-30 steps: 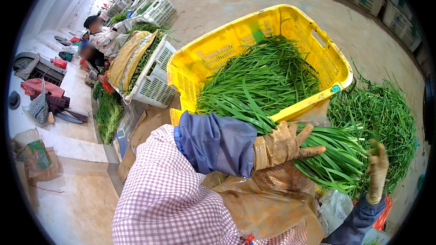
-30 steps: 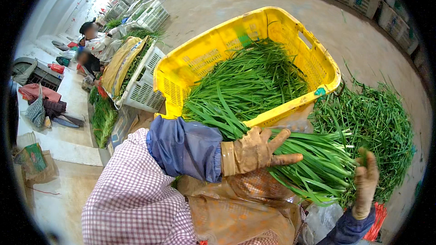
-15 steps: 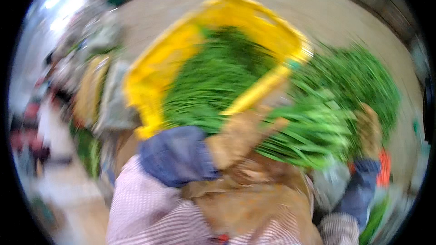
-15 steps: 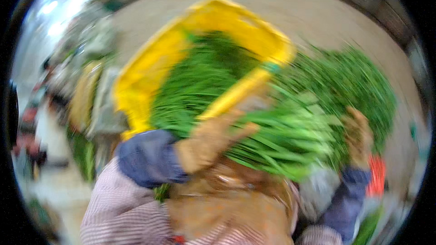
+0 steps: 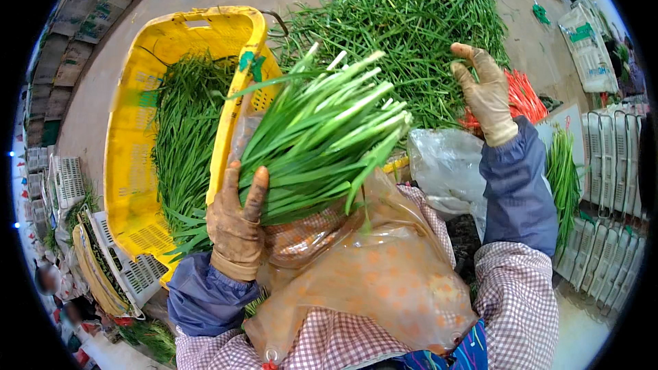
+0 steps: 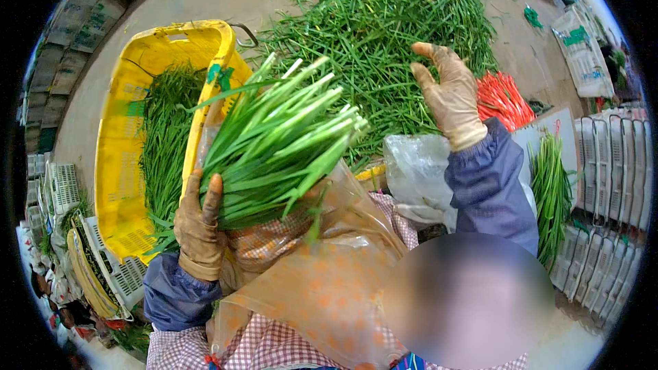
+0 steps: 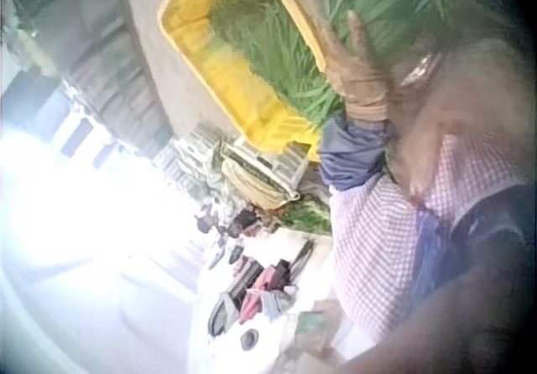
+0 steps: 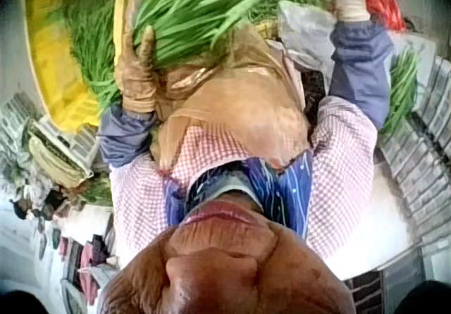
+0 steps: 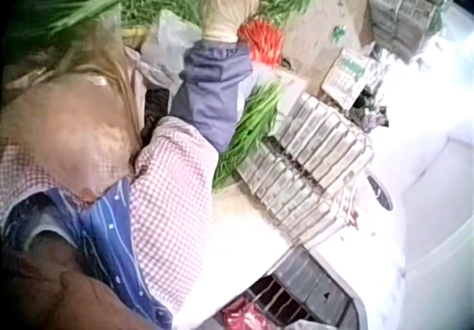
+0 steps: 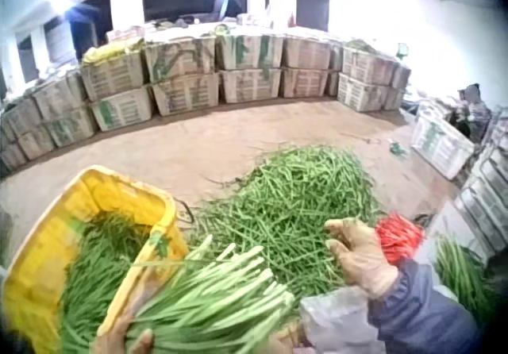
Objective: The person sorts through bunches of greens in a yellow crate, aligns them on a small white board, and secures each bundle with a red tie before placing it on a stack.
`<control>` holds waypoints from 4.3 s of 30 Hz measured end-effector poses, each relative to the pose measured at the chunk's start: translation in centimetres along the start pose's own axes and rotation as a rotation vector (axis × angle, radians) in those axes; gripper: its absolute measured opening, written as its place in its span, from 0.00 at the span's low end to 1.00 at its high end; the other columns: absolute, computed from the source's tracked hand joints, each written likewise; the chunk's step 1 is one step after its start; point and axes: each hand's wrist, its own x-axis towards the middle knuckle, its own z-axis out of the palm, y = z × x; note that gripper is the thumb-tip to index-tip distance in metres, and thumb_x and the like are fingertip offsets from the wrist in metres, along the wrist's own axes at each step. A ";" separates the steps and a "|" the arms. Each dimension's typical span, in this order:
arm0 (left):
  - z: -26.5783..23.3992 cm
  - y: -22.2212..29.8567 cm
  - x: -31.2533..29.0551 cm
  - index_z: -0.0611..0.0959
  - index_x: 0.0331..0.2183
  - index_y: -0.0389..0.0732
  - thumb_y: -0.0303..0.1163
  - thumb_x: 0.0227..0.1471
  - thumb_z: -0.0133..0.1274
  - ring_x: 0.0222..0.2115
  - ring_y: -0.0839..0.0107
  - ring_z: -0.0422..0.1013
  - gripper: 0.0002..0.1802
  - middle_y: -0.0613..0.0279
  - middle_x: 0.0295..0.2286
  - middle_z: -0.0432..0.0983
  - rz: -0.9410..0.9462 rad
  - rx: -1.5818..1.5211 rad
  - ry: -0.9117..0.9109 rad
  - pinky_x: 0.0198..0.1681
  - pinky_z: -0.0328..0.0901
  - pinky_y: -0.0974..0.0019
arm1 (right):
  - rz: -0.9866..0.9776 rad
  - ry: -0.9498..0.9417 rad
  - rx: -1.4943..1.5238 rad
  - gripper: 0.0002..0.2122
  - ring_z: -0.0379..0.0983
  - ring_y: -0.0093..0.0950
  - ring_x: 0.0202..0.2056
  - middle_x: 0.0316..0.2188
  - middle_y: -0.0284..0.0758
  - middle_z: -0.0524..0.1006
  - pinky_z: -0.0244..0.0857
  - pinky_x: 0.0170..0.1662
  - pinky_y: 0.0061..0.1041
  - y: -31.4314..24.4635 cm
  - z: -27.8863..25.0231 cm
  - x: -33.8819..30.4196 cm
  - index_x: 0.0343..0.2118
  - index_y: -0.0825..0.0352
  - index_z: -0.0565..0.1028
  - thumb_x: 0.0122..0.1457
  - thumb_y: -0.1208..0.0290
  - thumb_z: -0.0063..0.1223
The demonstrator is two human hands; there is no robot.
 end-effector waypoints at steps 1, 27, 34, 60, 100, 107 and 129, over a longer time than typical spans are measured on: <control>0.1 -0.2 -0.4 0.64 0.59 0.61 0.15 0.37 0.51 0.39 0.41 0.72 0.47 0.41 0.51 0.67 -0.025 -0.004 -0.003 0.36 0.69 0.53 | 0.091 -0.061 0.358 0.10 0.75 0.30 0.39 0.38 0.37 0.79 0.67 0.46 0.28 -3.3 0.3 -0.4 0.40 0.65 0.78 0.57 0.67 0.57; 1.1 0.0 -0.4 0.65 0.59 0.56 0.20 0.35 0.60 0.46 0.43 0.69 0.48 0.43 0.52 0.65 -0.079 -0.103 0.081 0.43 0.69 0.55 | 0.448 -0.515 0.479 0.18 0.76 0.26 0.36 0.32 0.36 0.80 0.70 0.39 0.27 -5.7 1.1 -5.6 0.42 0.70 0.77 0.57 0.59 0.58; 0.7 0.6 -0.3 0.65 0.59 0.56 0.20 0.36 0.59 0.45 0.40 0.70 0.47 0.38 0.51 0.66 -0.050 -0.035 0.089 0.42 0.69 0.54 | 0.825 -0.561 0.971 0.09 0.72 0.18 0.26 0.25 0.30 0.78 0.69 0.31 0.21 -9.4 7.3 -9.0 0.38 0.70 0.78 0.57 0.71 0.55; 1.7 -0.6 -1.0 0.68 0.58 0.51 0.22 0.39 0.59 0.47 0.42 0.69 0.41 0.40 0.51 0.67 -0.057 0.003 0.081 0.45 0.68 0.53 | 0.353 0.128 0.556 0.08 0.73 0.27 0.29 0.28 0.35 0.77 0.68 0.35 0.20 -3.8 4.9 -4.6 0.32 0.67 0.77 0.55 0.67 0.60; 0.8 -1.2 0.6 0.68 0.57 0.62 0.18 0.40 0.51 0.38 0.48 0.73 0.42 0.45 0.50 0.69 0.003 -0.084 0.023 0.35 0.69 0.55 | 0.496 -0.166 0.278 0.13 0.77 0.29 0.36 0.34 0.38 0.80 0.69 0.43 0.26 4.1 6.8 4.1 0.41 0.71 0.76 0.59 0.66 0.54; 0.9 -0.6 0.6 0.64 0.60 0.44 0.11 0.44 0.49 0.53 0.58 0.65 0.40 0.51 0.55 0.65 -0.127 -0.447 0.000 0.55 0.61 0.62 | 1.144 -0.075 1.155 0.21 0.71 0.33 0.40 0.41 0.37 0.74 0.63 0.42 0.35 0.4 5.7 -9.5 0.49 0.62 0.69 0.57 0.56 0.54; 1.7 1.4 -0.2 0.62 0.60 0.43 0.17 0.48 0.54 0.50 0.63 0.68 0.38 0.54 0.52 0.68 -0.244 -0.456 0.075 0.55 0.61 0.64 | 1.322 -0.483 1.703 0.12 0.76 0.30 0.36 0.35 0.36 0.79 0.71 0.36 0.30 -6.1 14.5 -16.5 0.44 0.68 0.73 0.64 0.67 0.47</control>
